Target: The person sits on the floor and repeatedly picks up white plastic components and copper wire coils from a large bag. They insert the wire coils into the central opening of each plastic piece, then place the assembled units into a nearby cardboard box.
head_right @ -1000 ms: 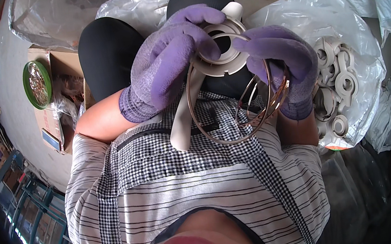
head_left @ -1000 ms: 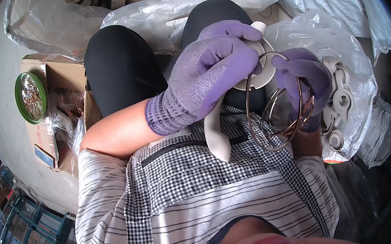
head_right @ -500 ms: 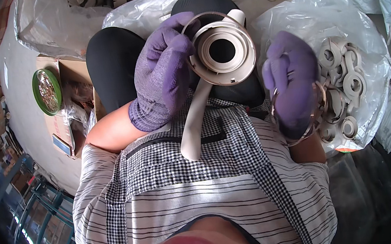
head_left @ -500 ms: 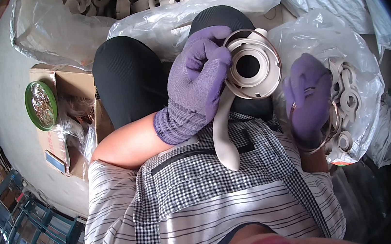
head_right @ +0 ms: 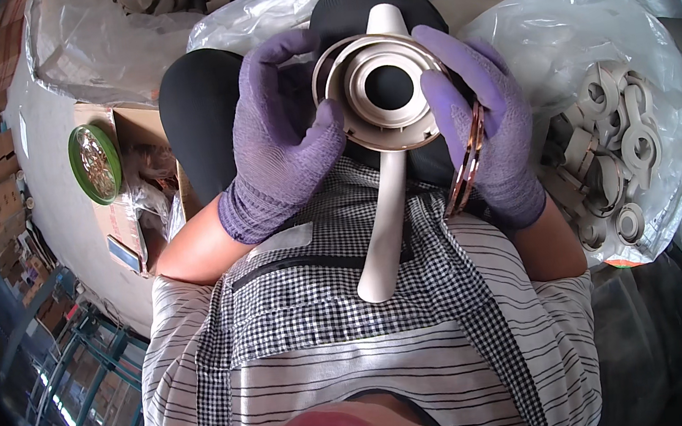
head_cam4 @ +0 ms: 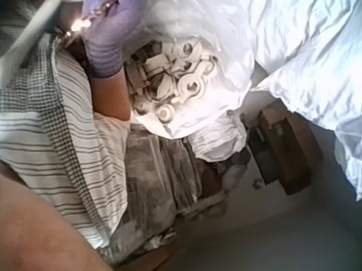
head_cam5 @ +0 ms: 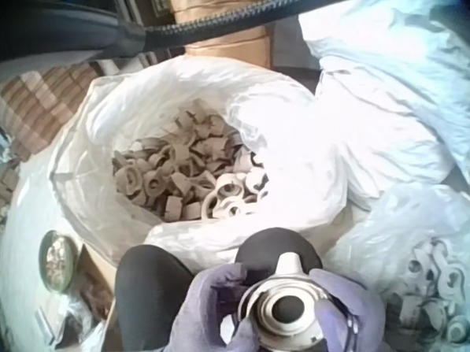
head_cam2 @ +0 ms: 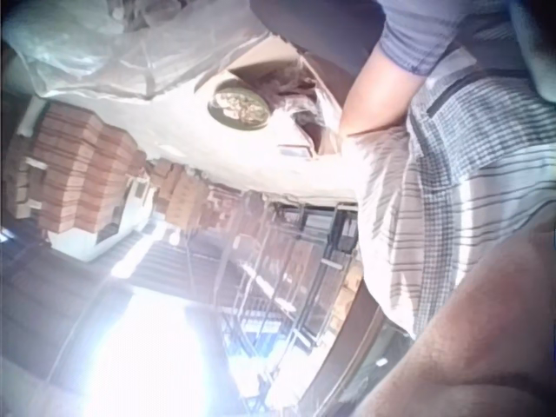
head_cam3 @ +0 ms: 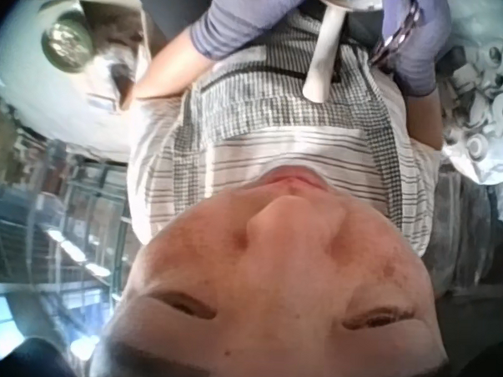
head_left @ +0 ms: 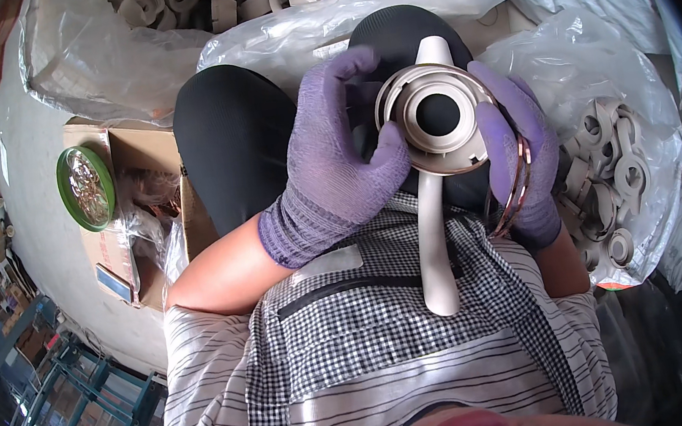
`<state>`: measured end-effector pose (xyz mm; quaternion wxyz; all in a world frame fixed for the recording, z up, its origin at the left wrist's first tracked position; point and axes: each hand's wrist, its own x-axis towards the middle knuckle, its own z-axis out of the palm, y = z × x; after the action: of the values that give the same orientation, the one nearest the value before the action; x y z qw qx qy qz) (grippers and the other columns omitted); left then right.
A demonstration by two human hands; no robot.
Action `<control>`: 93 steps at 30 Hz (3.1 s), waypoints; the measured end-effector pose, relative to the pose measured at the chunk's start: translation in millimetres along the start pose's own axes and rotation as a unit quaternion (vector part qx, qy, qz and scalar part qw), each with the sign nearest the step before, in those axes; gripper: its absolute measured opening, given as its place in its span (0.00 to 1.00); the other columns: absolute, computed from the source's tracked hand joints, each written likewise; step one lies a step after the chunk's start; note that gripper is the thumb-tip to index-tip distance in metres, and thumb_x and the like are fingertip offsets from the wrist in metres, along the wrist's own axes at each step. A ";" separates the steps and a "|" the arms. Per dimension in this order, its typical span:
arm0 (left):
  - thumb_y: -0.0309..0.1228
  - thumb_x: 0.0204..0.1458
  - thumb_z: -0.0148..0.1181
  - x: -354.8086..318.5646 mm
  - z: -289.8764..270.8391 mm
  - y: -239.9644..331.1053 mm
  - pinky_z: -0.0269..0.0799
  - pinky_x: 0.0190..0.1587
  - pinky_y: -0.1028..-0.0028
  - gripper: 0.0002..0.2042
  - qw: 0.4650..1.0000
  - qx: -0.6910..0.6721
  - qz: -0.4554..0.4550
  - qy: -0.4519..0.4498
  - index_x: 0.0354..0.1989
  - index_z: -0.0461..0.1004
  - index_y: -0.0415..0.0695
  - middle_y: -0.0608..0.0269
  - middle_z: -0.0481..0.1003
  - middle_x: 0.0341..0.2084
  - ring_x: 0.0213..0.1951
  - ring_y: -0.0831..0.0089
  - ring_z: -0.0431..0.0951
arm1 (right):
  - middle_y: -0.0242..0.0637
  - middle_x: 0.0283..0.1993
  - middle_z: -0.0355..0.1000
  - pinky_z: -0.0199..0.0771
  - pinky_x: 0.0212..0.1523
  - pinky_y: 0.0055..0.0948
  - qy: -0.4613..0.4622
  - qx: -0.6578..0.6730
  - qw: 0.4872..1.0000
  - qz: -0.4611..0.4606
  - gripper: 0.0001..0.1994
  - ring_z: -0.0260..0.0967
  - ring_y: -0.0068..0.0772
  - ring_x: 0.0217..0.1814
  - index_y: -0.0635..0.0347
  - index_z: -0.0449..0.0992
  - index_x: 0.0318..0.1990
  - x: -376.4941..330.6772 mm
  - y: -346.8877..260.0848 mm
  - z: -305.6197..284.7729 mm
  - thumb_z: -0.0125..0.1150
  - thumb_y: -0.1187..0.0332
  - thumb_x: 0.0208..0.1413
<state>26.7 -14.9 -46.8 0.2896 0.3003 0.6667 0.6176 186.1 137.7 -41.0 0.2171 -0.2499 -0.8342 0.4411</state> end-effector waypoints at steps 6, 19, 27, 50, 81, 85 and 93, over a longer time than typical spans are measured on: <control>0.27 0.52 0.65 10.9 -14.2 6.9 0.71 0.61 0.64 0.29 0.974 0.162 0.121 -0.100 0.65 0.70 0.35 0.46 0.75 0.56 0.56 0.55 0.77 | 0.45 0.48 0.76 0.75 0.49 0.30 -0.011 0.058 0.998 -0.038 0.18 0.75 0.35 0.45 0.69 0.78 0.58 18.1 10.4 -5.8 0.61 0.74 0.60; 0.25 0.50 0.65 19.7 -19.6 5.1 0.73 0.57 0.61 0.26 0.970 0.144 0.141 -0.132 0.59 0.71 0.33 0.44 0.75 0.51 0.54 0.52 0.77 | 0.56 0.55 0.73 0.72 0.59 0.41 -0.086 -0.031 0.996 0.014 0.37 0.71 0.48 0.57 0.77 0.60 0.70 12.7 -8.3 -17.4 0.65 0.66 0.55; 0.24 0.51 0.62 27.8 -13.8 5.6 0.75 0.52 0.64 0.29 0.966 0.149 0.170 -0.123 0.64 0.69 0.31 0.43 0.74 0.49 0.49 0.53 0.78 | 0.58 0.59 0.69 0.73 0.58 0.41 -0.098 -0.068 0.993 0.019 0.40 0.71 0.47 0.55 0.79 0.56 0.72 16.2 -2.0 -18.2 0.64 0.66 0.55; 0.35 0.49 0.72 31.8 -19.3 11.7 0.75 0.48 0.66 0.35 0.960 0.162 0.145 -0.177 0.67 0.69 0.35 0.46 0.71 0.46 0.44 0.58 0.76 | 0.60 0.61 0.69 0.68 0.64 0.48 -0.111 -0.019 0.993 0.026 0.44 0.70 0.55 0.60 0.81 0.53 0.71 4.4 0.0 -23.7 0.66 0.62 0.52; 0.52 0.35 0.81 36.0 -12.4 -12.1 0.69 0.60 0.56 0.49 0.918 0.265 0.249 -0.160 0.67 0.68 0.39 0.47 0.72 0.52 0.54 0.49 0.73 | 0.51 0.66 0.68 0.75 0.64 0.42 -0.170 -0.082 0.980 -0.057 0.52 0.72 0.52 0.65 0.65 0.61 0.70 9.0 40.2 -22.8 0.86 0.53 0.39; 0.53 0.29 0.83 36.9 -11.0 -8.1 0.68 0.60 0.58 0.52 0.913 0.288 0.234 -0.169 0.66 0.69 0.41 0.49 0.72 0.51 0.54 0.52 0.72 | 0.46 0.60 0.69 0.77 0.60 0.43 -0.181 -0.123 0.973 -0.072 0.50 0.73 0.49 0.61 0.58 0.66 0.68 19.8 25.9 -27.3 0.86 0.52 0.36; 0.49 0.32 0.81 38.2 -3.6 -25.7 0.61 0.67 0.47 0.46 0.922 0.257 0.257 -0.134 0.65 0.70 0.47 0.50 0.71 0.50 0.56 0.45 0.70 | 0.42 0.56 0.69 0.77 0.58 0.43 -0.215 -0.088 0.970 -0.067 0.45 0.73 0.47 0.57 0.55 0.70 0.63 37.0 22.3 -24.8 0.85 0.53 0.34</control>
<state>-2.0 10.2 -72.8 0.1205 0.6059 0.6569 0.4322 176.7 186.7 -41.8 0.0396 -0.1106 -0.9116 0.3938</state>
